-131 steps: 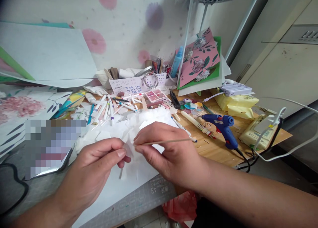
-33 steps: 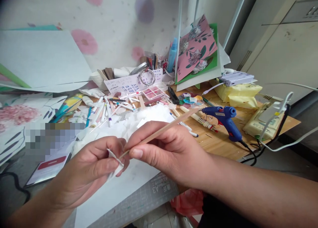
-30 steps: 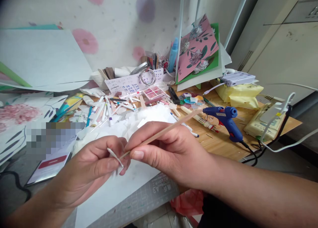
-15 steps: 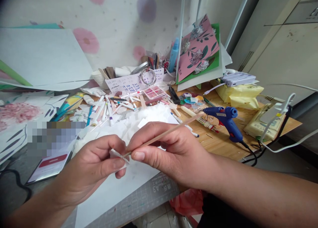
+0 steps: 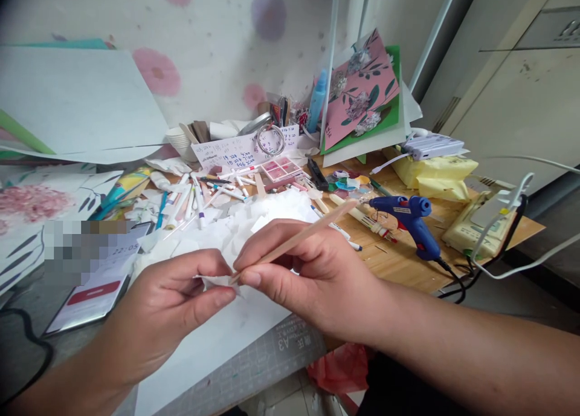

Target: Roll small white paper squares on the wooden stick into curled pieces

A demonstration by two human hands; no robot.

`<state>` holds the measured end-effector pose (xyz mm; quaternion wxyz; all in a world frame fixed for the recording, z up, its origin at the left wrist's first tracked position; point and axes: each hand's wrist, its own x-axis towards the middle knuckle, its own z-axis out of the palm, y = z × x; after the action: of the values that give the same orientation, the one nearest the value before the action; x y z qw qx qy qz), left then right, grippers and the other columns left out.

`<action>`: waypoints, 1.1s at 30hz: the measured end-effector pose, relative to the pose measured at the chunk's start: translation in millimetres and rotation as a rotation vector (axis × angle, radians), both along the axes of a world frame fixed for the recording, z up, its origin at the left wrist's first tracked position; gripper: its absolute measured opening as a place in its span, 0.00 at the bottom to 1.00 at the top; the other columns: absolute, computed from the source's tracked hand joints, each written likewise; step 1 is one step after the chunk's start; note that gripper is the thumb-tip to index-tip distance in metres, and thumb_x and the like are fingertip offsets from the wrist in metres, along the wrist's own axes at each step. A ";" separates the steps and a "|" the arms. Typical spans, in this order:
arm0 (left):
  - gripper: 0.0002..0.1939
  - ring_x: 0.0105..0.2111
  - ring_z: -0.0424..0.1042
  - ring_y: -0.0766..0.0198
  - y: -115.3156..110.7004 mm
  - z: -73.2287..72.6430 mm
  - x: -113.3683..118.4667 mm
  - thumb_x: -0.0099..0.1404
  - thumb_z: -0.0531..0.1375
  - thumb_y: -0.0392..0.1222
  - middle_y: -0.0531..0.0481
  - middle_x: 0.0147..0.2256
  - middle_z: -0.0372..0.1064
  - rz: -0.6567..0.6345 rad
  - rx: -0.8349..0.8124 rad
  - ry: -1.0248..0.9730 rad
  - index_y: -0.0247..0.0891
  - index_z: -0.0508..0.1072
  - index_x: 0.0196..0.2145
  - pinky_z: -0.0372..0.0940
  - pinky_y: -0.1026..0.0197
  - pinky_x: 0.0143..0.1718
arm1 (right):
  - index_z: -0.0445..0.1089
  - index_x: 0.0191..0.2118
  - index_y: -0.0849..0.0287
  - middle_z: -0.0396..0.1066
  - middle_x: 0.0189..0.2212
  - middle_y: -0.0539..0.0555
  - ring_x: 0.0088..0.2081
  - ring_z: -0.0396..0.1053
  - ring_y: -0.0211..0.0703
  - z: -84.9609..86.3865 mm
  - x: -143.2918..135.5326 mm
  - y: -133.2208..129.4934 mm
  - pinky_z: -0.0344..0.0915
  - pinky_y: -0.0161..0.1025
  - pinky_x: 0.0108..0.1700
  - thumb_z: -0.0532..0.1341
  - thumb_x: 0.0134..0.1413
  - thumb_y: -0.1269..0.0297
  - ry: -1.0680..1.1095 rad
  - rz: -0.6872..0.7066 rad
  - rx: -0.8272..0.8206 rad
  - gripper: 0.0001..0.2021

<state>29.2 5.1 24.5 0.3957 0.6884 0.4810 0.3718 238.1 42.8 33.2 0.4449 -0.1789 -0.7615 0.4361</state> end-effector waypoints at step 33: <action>0.04 0.27 0.65 0.69 -3.6 -10.3 -6.2 0.63 0.67 0.44 0.57 0.25 0.70 -0.148 -0.303 -0.510 0.46 0.81 0.31 0.59 0.66 0.30 | 0.77 0.40 0.64 0.78 0.35 0.59 0.40 0.77 0.45 10.2 7.1 -2.5 0.76 0.40 0.42 0.65 0.59 0.73 0.087 0.082 0.046 0.04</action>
<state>23.0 1.5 14.2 0.6281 0.5391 0.3645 0.4266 245.2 40.3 43.4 0.4634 -0.1183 -0.7580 0.4435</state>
